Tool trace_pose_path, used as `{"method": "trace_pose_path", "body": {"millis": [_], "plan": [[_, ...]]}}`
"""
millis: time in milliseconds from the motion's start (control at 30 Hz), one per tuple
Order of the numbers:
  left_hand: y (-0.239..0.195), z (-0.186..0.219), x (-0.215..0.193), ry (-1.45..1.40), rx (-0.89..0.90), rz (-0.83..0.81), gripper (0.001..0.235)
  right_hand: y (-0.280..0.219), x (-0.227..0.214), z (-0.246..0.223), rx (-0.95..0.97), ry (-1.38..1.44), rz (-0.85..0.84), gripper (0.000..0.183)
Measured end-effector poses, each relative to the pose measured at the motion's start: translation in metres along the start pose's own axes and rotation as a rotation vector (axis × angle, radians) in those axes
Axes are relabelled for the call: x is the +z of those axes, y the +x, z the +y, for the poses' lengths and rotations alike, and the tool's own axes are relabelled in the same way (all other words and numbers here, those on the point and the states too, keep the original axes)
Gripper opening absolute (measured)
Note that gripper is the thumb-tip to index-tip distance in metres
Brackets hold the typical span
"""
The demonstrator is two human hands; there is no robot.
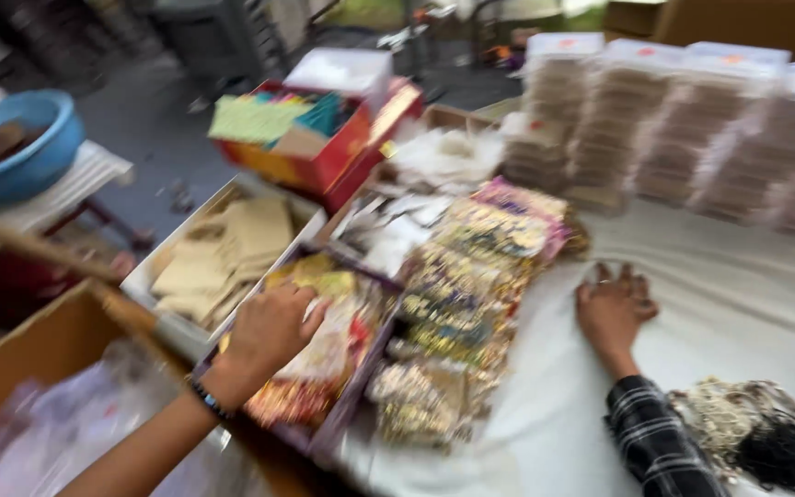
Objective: The person packs various necklaces and jewelry into small, decorative drawstring pouches on a table. They select items from boxes, place them inside the pouches, and tie the strings to close them. The person also organizes the pouches and other materials on the table.
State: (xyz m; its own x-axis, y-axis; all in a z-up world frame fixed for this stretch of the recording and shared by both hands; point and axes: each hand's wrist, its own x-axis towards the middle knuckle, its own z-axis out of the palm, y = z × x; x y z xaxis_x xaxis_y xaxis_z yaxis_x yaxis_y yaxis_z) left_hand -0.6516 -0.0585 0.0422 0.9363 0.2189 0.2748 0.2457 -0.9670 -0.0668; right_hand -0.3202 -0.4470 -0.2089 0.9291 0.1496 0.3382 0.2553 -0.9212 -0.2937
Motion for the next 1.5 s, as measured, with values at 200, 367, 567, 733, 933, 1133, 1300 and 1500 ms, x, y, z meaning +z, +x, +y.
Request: {"method": "trace_pose_path", "body": {"millis": [200, 367, 567, 733, 933, 1133, 1300, 1500], "plan": [[-0.055, -0.015, 0.041, -0.383, 0.379, -0.212, 0.081, 0.019, -0.02, 0.021, -0.054, -0.012, -0.152, 0.065], [-0.047, -0.014, 0.062, 0.127, 0.398, -0.477, 0.118, -0.007, -0.106, -0.007, 0.22, 0.479, -0.314, 0.049], [-0.009, -0.077, 0.13, -0.335, 0.387, -0.225, 0.086, -0.044, -0.163, -0.105, -0.293, 0.736, -0.161, 0.03], [-0.013, -0.112, 0.124, -0.758, -0.084, -0.136, 0.06, -0.076, -0.195, -0.248, -0.855, 0.772, -0.555, 0.026], [-0.023, -0.139, 0.163, -0.922, -0.15, 0.264, 0.082, -0.086, -0.092, -0.363, -1.01, 0.28, -0.74, 0.024], [-0.021, -0.119, 0.13, -0.893, -0.221, 0.15, 0.089, -0.09, 0.058, -0.398, -0.817, 0.056, -0.711, 0.02], [-0.028, -0.105, 0.107, -0.726, -0.193, 0.137, 0.085, -0.08, 0.032, -0.401, -0.789, 0.204, -0.699, 0.019], [-0.036, -0.092, 0.094, -0.539, -0.019, 0.123, 0.091, -0.038, -0.072, -0.386, -0.563, 0.295, -0.806, 0.035]]}}
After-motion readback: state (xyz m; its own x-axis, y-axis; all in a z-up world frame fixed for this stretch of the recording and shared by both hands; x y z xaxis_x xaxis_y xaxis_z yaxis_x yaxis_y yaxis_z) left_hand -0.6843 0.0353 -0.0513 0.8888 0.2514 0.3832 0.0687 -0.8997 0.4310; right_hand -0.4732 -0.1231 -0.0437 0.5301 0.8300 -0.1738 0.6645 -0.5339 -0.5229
